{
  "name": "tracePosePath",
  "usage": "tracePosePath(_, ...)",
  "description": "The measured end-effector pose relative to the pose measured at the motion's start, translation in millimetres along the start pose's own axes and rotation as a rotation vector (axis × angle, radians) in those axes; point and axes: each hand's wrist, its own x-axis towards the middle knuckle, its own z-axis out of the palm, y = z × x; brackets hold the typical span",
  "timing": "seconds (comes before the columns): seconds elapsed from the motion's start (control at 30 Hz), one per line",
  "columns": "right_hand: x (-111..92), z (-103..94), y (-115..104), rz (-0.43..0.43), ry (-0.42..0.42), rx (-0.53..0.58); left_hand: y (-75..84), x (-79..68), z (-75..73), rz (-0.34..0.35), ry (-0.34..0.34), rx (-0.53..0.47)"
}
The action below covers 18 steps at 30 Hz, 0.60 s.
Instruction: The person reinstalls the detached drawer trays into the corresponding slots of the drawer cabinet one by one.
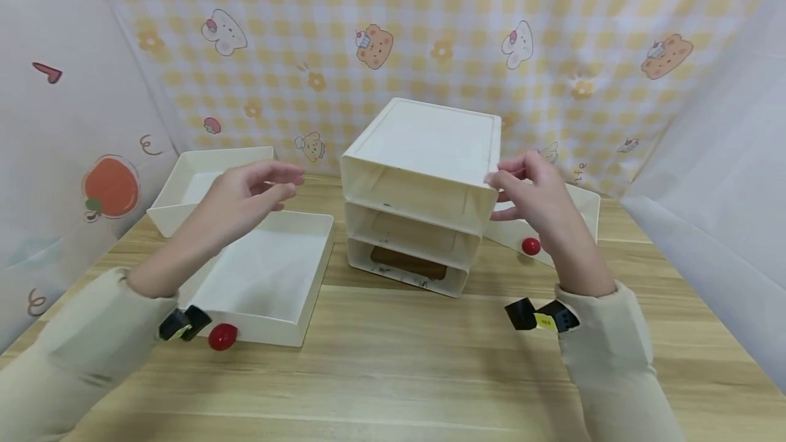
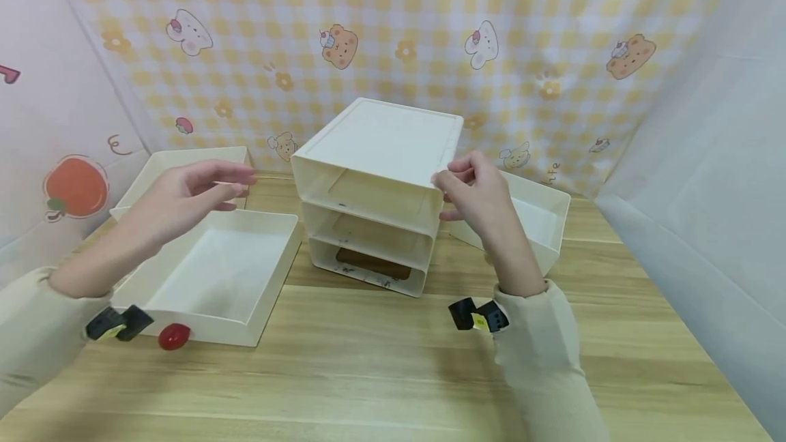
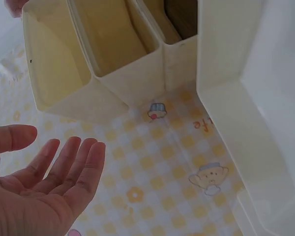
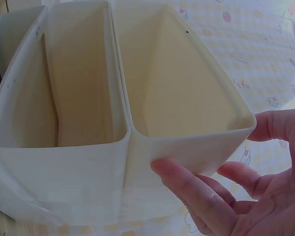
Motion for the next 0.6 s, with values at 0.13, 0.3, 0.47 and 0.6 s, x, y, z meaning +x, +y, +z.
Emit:
tracePosePath(0.13,-1,-0.1,1,-0.006,0.000,0.006,-15.1,-10.6,-10.6,-0.003,-0.003,0.100)
tracePosePath(0.3,-1,0.5,1,-0.014,0.003,0.006,-37.3,-21.3,-23.1,-0.047,-0.034,0.229)
tracePosePath(0.47,-1,1.5,2,-0.022,0.009,0.006,-61.0,-34.7,-34.1,-0.095,-0.079,0.307)
tracePosePath(0.6,-1,0.9,1,-0.029,0.008,0.005,-81.5,-43.2,-41.7,-0.103,-0.092,0.333)
